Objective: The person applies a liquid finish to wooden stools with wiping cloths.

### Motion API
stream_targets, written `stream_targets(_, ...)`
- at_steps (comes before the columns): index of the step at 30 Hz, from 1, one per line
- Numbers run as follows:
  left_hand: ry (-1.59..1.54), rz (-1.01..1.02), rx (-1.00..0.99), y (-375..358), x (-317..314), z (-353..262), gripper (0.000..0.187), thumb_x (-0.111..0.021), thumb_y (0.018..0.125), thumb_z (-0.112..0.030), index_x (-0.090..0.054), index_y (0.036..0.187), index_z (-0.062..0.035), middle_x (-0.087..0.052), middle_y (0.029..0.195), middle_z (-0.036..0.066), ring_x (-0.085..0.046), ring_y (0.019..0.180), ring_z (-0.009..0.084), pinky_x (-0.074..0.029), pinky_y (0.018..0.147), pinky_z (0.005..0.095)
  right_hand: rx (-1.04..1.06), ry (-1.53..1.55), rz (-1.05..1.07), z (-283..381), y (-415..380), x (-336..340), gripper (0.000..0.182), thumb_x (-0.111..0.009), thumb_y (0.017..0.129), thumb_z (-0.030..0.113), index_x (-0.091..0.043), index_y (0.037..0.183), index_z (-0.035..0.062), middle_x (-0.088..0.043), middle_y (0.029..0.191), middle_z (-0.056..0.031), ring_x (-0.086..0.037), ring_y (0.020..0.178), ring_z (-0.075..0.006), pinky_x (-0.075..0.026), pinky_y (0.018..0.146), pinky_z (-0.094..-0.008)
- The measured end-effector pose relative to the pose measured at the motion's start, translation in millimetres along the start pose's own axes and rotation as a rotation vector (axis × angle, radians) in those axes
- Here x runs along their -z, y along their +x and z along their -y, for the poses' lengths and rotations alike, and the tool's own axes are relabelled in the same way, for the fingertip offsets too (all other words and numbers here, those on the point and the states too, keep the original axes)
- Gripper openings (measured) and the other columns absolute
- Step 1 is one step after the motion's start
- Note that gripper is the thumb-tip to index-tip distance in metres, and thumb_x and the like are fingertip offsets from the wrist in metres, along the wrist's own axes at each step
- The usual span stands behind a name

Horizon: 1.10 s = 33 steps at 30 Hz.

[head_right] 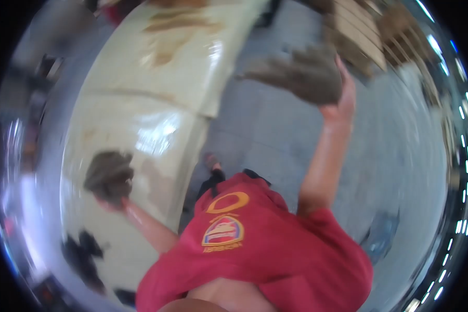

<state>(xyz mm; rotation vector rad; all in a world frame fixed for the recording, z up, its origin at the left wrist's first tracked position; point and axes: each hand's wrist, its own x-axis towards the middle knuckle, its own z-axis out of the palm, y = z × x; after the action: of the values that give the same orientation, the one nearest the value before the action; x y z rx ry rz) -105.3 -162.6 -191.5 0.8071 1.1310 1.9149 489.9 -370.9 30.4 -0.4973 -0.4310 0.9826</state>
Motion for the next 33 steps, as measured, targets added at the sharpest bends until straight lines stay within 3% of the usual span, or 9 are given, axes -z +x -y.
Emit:
stream_targets(2, 0.461, -0.030, -0.267, 7.4, 27.0, 42.0, 0.039, -0.062, 0.089, -0.018, -0.063, 0.114, 0.0110, -0.065, 0.109, 0.023, -0.065, 0.091, 0.0327, -0.057, 0.082, 0.0439, 0.311, 0.039, 0.241, 17.9, 17.3, -49.5, 0.049, -0.047, 0.101, 0.035, -0.049, 0.137, 0.0012, -0.053, 0.139, -0.0186, -0.050, 0.128, -0.0343, -0.038, 0.110, -0.0490)
stream_targets(4, 0.162, -0.041, -0.052, -0.2, 19.5, 61.0, 0.042, -0.065, 0.086, -0.025, -0.066, 0.106, 0.0108, -0.067, 0.104, 0.019, -0.066, 0.085, 0.0275, -0.057, 0.079, 0.0453, 0.576, 0.114, 0.434, 28.3, 59.8, -35.1, 0.063, -0.045, 0.099, 0.047, -0.041, 0.143, 0.0024, -0.043, 0.147, -0.0188, -0.040, 0.136, -0.0347, -0.032, 0.113, -0.0492)
stream_targets(5, 0.295, 0.010, -0.047, 5.0, 41.9, 89.1, 0.045, -0.059, 0.089, -0.029, -0.064, 0.109, 0.0112, -0.067, 0.108, 0.020, -0.066, 0.090, 0.0288, -0.056, 0.082, 0.0467, 0.696, -0.227, 0.180, 18.0, 87.2, -22.0, 0.068, -0.045, 0.099, 0.051, -0.037, 0.146, 0.0027, -0.039, 0.150, -0.0188, -0.037, 0.138, -0.0342, -0.029, 0.115, -0.0500)
stream_targets(14, -0.358, -0.339, 0.831, -19.4, 52.2, 215.5, 0.055, -0.049, 0.096, -0.039, -0.052, 0.131, 0.0030, -0.054, 0.136, 0.017, -0.053, 0.122, 0.0331, -0.043, 0.103, 0.0552, -0.231, 0.486, 0.265, -116.0, 125.6, -21.4, 0.099, -0.045, 0.086, 0.076, -0.025, 0.150, 0.0023, -0.012, 0.156, -0.0318, -0.022, 0.141, -0.0505, -0.028, 0.113, -0.0623)
stream_targets(19, -0.529, -0.166, 0.796, -66.9, -56.9, 184.7, 0.057, -0.049, 0.096, -0.042, -0.050, 0.135, -0.0005, -0.051, 0.140, 0.015, -0.049, 0.127, 0.0333, -0.039, 0.106, 0.0561, -0.594, 0.025, -0.132, -188.7, 162.2, 63.9, 0.084, -0.050, 0.090, 0.069, -0.046, 0.136, -0.0006, -0.044, 0.142, -0.0247, -0.030, 0.142, -0.0362, -0.036, 0.109, -0.0547)
stream_targets(23, -0.704, -0.149, 0.666, -104.1, -132.3, 130.0, 0.058, -0.049, 0.096, -0.044, -0.048, 0.137, -0.0032, -0.049, 0.143, 0.014, -0.045, 0.130, 0.0334, -0.036, 0.109, 0.0568, -1.350, -0.721, 0.276, -252.7, 156.1, 182.6, 0.056, -0.062, 0.092, 0.051, -0.055, 0.124, 0.0059, -0.055, 0.128, -0.0053, -0.051, 0.121, -0.0186, -0.043, 0.100, -0.0408)
stream_targets(25, -0.733, -0.175, 0.621, -105.5, -164.0, 100.6, 0.058, -0.049, 0.096, -0.045, -0.047, 0.139, -0.0068, -0.048, 0.144, 0.012, -0.044, 0.132, 0.0333, -0.035, 0.110, 0.0574, -1.420, -0.947, 0.142, -308.1, 126.5, 296.6, 0.049, -0.063, 0.094, 0.046, -0.058, 0.118, 0.0039, -0.059, 0.120, -0.0029, -0.057, 0.111, -0.0190, -0.046, 0.096, -0.0350)
stream_targets(27, -0.751, -0.201, 0.598, -103.1, -187.1, 77.0, 0.056, -0.048, 0.097, -0.046, -0.046, 0.141, -0.0124, -0.048, 0.145, 0.009, -0.042, 0.134, 0.0331, -0.033, 0.111, 0.0583, -1.513, -0.249, -0.097, -296.2, 143.4, 292.4, 0.056, -0.061, 0.095, 0.044, -0.054, 0.126, -0.0029, -0.061, 0.123, -0.0108, -0.060, 0.110, -0.0235, -0.048, 0.093, -0.0386)
stream_targets(33, 0.046, -0.289, 0.575, -132.8, -159.5, 7.5, 0.052, -0.050, 0.097, -0.039, -0.048, 0.137, -0.0063, -0.050, 0.138, 0.014, -0.046, 0.127, 0.0313, -0.035, 0.108, 0.0487, -1.446, 0.154, -0.064, -222.6, 226.5, 177.3, 0.065, -0.041, 0.101, 0.050, -0.044, 0.140, -0.0026, -0.053, 0.137, -0.0192, -0.058, 0.118, -0.0315, -0.048, 0.102, -0.0473)
